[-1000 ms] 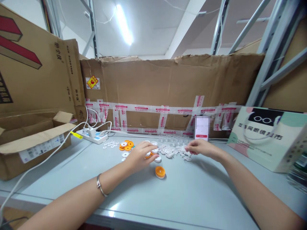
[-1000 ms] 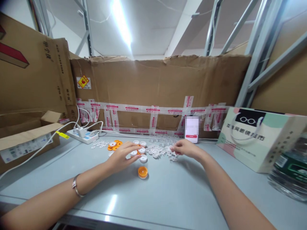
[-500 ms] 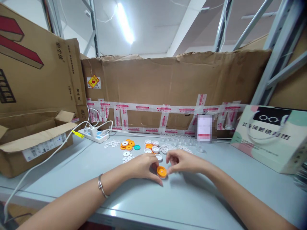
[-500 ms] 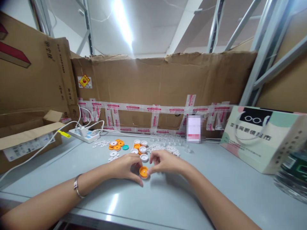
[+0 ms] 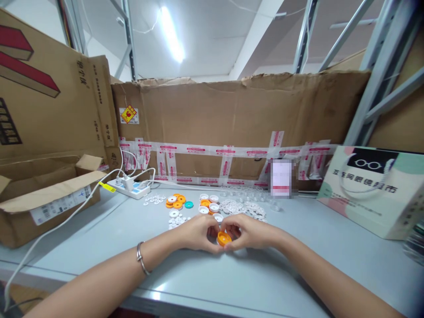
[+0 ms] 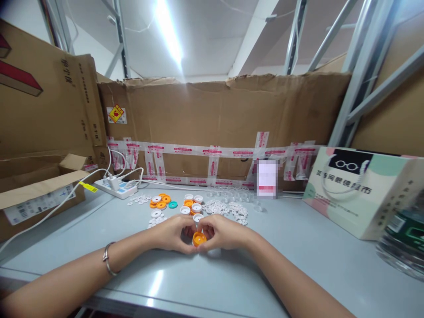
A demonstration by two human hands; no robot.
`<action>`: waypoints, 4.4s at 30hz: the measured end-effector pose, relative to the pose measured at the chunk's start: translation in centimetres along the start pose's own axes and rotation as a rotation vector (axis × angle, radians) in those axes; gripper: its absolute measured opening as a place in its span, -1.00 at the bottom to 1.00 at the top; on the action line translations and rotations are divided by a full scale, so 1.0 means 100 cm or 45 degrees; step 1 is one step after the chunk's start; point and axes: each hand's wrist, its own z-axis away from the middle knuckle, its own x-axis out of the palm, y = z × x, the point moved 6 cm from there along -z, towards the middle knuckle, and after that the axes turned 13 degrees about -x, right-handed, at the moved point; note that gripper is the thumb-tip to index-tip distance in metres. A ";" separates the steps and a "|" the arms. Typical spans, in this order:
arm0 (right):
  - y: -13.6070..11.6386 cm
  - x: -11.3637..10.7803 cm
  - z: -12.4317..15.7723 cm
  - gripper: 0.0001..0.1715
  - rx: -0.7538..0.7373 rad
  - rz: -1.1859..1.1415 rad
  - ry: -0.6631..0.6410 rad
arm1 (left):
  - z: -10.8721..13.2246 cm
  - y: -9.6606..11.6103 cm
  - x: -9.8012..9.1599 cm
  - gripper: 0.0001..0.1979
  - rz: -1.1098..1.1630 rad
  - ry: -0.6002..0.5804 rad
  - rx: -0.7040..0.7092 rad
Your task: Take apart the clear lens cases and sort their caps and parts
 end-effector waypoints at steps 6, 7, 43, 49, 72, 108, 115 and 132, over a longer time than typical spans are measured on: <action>0.001 -0.002 0.002 -0.75 -0.014 -0.044 0.002 | -0.001 -0.003 0.001 -0.80 0.047 0.036 -0.043; 0.002 -0.002 0.002 -0.74 -0.004 -0.055 -0.005 | -0.001 -0.003 0.001 -0.80 0.066 0.028 -0.051; 0.028 -0.021 -0.010 -0.52 0.168 0.034 0.642 | 0.004 -0.003 -0.006 -0.73 0.113 -0.119 -0.018; 0.009 -0.010 0.004 -0.47 0.103 -0.313 0.083 | 0.004 0.003 -0.016 -0.68 0.179 -0.095 -0.003; 0.014 0.019 -0.009 -0.56 0.218 -0.264 0.037 | -0.001 -0.011 -0.011 -0.84 0.358 -0.151 -0.196; 0.025 0.022 -0.015 -0.50 0.140 -0.332 0.157 | 0.001 0.012 -0.012 -0.88 -0.003 -0.077 0.195; 0.026 0.025 -0.016 -0.51 0.141 -0.466 0.161 | -0.001 0.015 -0.006 -0.94 -0.136 0.034 0.199; 0.024 0.022 -0.012 -0.49 0.231 -0.426 0.141 | -0.002 0.003 -0.032 -0.86 -0.149 0.125 0.056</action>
